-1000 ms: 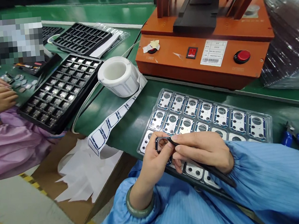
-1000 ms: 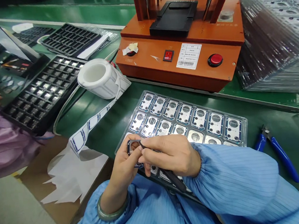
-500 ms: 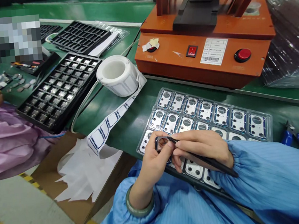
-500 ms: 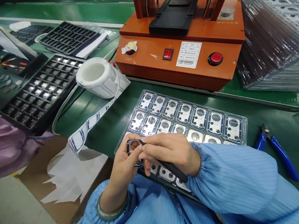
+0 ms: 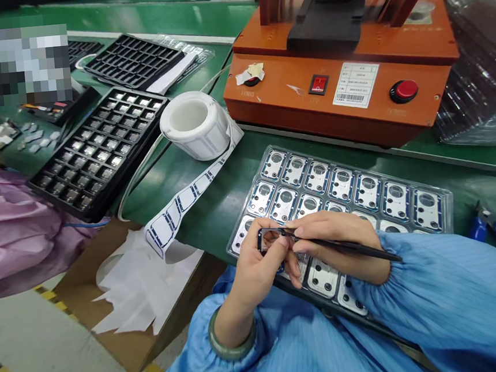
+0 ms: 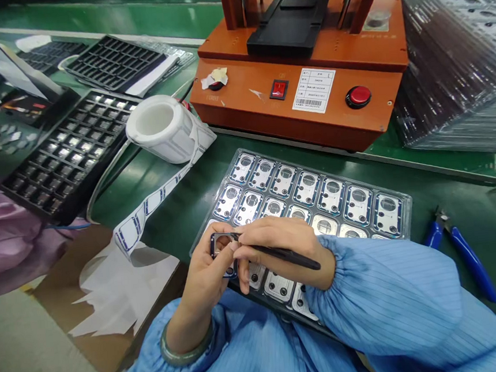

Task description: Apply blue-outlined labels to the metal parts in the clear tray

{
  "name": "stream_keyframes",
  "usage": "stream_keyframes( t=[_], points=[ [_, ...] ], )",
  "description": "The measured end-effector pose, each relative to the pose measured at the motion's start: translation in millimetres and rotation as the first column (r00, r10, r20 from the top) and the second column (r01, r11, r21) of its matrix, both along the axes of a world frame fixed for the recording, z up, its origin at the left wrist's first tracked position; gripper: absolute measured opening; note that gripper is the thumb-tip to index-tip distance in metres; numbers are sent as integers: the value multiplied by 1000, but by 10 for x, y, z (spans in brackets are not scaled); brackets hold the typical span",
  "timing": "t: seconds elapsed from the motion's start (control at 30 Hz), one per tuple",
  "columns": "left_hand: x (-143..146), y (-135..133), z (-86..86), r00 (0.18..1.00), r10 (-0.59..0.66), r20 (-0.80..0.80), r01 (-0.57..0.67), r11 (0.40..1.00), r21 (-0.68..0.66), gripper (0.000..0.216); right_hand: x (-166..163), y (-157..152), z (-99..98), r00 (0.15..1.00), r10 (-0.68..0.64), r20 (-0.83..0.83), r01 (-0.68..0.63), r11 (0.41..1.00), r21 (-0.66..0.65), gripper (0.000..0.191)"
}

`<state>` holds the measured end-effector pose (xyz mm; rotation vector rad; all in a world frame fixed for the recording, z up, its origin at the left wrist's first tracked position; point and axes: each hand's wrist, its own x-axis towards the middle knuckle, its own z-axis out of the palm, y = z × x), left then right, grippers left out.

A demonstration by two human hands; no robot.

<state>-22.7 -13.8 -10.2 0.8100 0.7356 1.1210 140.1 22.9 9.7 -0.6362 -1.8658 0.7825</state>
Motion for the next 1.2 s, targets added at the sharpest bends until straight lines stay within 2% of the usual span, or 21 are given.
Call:
stream_keyframes(
  t=[1.07,1.2],
  points=[
    [1,0,8,1000,19,1,-19,1000,-11,8,-28,9,77,995,-28,-93,13,987,-158,7],
    [0,-7,14,1000,14,-7,-14,1000,-13,8,-47,3,61,989,-16,-148,-18,973,-229,8]
  ],
)
